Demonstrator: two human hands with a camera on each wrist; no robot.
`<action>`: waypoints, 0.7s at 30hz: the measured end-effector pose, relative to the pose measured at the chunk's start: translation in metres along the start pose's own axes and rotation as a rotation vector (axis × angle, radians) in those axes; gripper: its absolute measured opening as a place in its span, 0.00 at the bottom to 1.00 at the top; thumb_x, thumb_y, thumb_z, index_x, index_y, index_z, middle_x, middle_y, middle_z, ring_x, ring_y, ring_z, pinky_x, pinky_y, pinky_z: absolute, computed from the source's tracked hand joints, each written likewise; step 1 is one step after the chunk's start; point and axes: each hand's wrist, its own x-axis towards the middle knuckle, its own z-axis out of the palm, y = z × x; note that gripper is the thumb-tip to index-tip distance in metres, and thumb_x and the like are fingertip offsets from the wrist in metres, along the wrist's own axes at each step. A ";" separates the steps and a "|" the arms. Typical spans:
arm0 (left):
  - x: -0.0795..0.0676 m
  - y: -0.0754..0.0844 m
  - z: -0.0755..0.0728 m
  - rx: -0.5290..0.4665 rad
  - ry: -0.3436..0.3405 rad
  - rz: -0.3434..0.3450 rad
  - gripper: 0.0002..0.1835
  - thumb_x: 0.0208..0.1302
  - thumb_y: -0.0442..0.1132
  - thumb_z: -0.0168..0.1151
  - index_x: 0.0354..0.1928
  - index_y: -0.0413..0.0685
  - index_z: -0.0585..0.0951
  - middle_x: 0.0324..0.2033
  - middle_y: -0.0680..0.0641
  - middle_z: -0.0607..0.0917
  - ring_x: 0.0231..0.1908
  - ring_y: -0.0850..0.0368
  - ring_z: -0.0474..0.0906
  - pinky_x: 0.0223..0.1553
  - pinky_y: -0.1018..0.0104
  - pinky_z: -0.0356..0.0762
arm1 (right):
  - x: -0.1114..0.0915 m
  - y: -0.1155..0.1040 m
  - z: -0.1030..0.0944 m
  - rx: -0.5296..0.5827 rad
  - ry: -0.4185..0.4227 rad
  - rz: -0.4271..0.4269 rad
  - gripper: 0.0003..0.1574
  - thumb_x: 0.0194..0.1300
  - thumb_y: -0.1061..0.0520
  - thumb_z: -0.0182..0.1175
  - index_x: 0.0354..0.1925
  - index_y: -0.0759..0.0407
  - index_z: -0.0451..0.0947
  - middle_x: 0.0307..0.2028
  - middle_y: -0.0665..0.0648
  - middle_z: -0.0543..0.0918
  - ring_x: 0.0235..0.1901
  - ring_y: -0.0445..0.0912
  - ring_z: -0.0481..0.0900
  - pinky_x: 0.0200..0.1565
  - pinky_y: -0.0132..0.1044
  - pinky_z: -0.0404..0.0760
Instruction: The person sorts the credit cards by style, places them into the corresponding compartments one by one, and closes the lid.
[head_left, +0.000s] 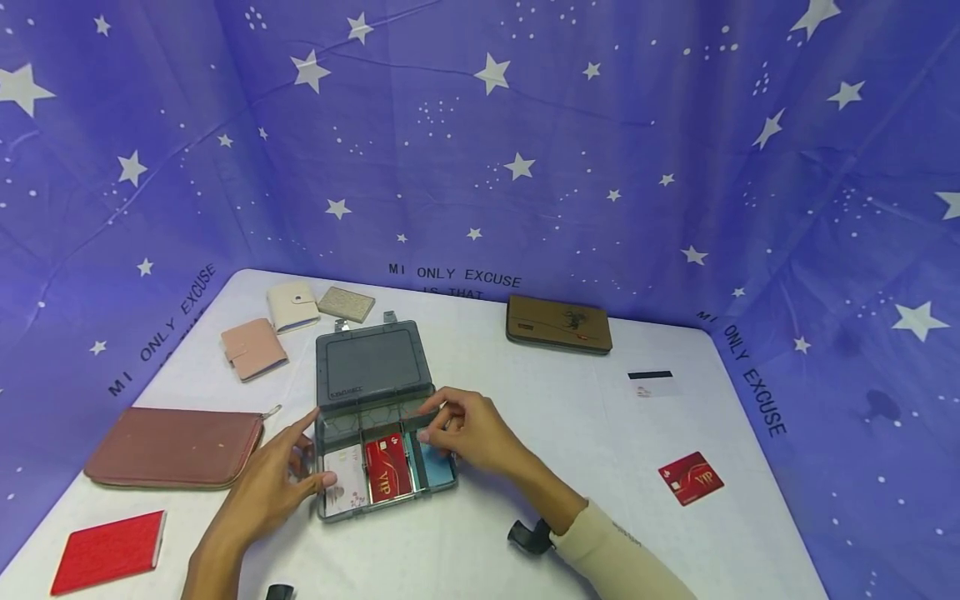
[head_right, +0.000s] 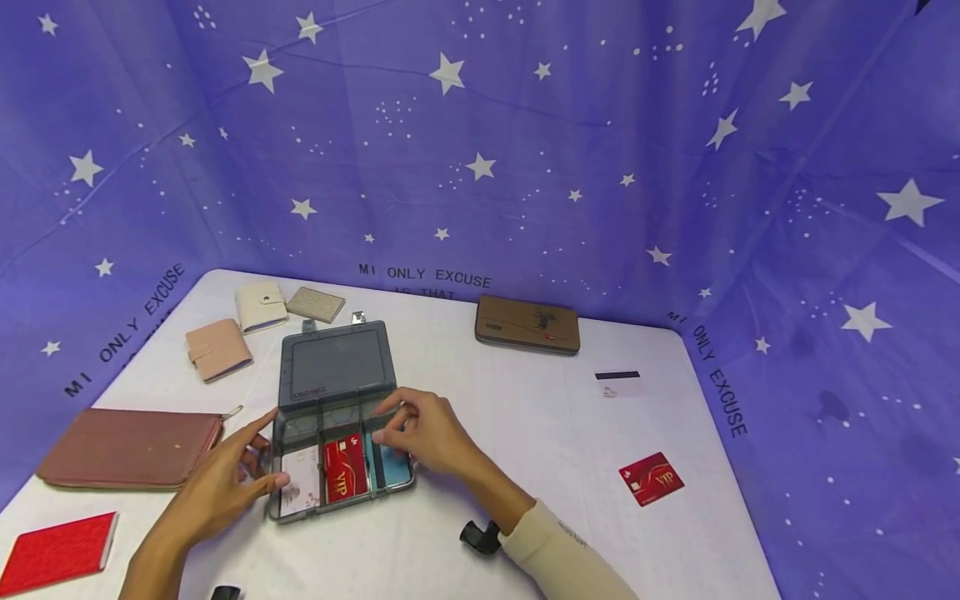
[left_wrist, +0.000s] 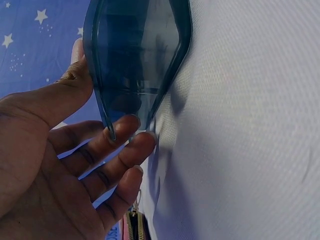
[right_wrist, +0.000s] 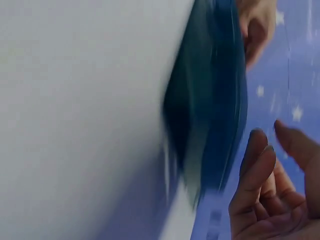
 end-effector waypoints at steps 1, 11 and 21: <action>0.000 0.000 0.000 -0.001 -0.001 -0.001 0.51 0.50 0.54 0.77 0.75 0.52 0.63 0.43 0.50 0.81 0.37 0.61 0.75 0.34 0.66 0.71 | -0.001 0.004 -0.008 -0.009 0.016 -0.005 0.22 0.61 0.56 0.72 0.52 0.59 0.79 0.32 0.60 0.87 0.23 0.51 0.81 0.22 0.33 0.76; 0.000 -0.001 -0.001 -0.005 0.009 0.001 0.52 0.50 0.54 0.77 0.75 0.52 0.63 0.45 0.49 0.82 0.37 0.61 0.75 0.35 0.66 0.71 | -0.026 0.058 -0.132 -0.188 0.224 0.060 0.29 0.56 0.54 0.76 0.54 0.59 0.80 0.40 0.58 0.86 0.37 0.52 0.80 0.33 0.34 0.78; 0.000 -0.002 0.000 -0.013 0.013 0.000 0.52 0.50 0.55 0.76 0.75 0.54 0.63 0.45 0.50 0.82 0.38 0.61 0.75 0.37 0.64 0.71 | -0.076 0.103 -0.246 -0.385 0.293 0.188 0.33 0.57 0.55 0.74 0.60 0.59 0.76 0.57 0.64 0.80 0.55 0.59 0.75 0.52 0.46 0.76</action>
